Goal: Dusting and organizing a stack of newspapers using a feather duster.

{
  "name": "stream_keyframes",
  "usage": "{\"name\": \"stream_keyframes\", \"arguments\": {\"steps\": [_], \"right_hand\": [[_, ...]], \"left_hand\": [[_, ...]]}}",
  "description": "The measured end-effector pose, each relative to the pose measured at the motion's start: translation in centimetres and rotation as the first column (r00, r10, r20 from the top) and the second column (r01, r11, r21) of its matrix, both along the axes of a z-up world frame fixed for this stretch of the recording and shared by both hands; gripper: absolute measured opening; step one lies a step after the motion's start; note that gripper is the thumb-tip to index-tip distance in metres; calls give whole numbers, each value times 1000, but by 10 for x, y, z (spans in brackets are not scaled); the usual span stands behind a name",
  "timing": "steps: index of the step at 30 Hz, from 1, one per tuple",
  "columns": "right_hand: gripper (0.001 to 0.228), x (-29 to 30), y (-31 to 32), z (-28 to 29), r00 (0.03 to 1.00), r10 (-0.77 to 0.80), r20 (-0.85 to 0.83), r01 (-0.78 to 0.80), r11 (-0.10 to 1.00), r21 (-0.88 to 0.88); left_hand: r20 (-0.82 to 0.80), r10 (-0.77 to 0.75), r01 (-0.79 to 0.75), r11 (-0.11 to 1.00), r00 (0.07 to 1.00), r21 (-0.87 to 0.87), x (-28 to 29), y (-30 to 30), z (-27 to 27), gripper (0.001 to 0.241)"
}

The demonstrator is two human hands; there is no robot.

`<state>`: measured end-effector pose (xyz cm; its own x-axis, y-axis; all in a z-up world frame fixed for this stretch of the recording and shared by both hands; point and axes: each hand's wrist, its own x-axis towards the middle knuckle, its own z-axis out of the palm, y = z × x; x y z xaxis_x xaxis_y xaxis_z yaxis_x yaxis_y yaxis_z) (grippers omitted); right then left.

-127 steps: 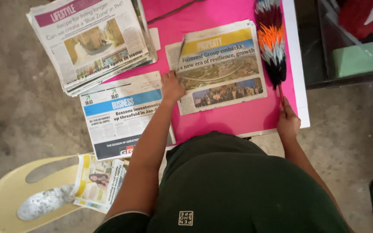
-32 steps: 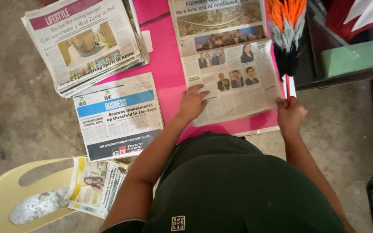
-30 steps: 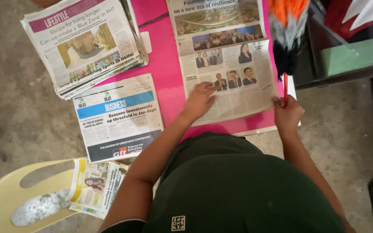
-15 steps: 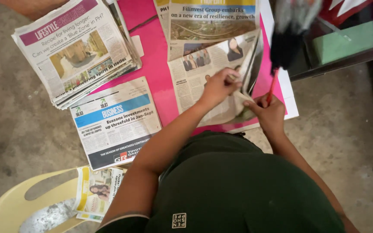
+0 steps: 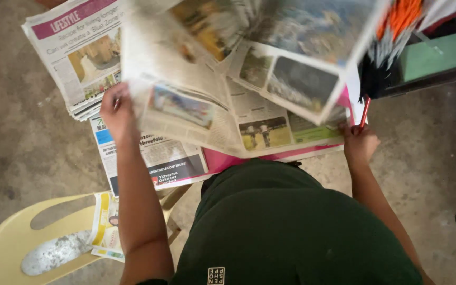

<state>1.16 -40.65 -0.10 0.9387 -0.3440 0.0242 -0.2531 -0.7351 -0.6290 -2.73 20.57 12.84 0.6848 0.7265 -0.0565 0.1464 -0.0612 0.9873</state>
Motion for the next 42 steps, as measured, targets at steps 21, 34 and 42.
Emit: {"name": "stream_keyframes", "arguments": {"steps": [21, 34, 42], "right_hand": [[27, 7, -9, -35, 995, -47, -89, 65, 974, 215], [36, -39, 62, -4, 920, 383, -78, -384, 923, 3], [75, 20, 73, -1, 824, 533, -194, -567, 763, -310]], "left_hand": [[-683, -474, 824, 208, 556, 526, 6, -196, -25, 49], [-835, -442, 905, -106, 328, 412, 15, -207, -123, 92], [-603, -590, 746, 0, 538, 666, 0, -207, -150, 80]]}}
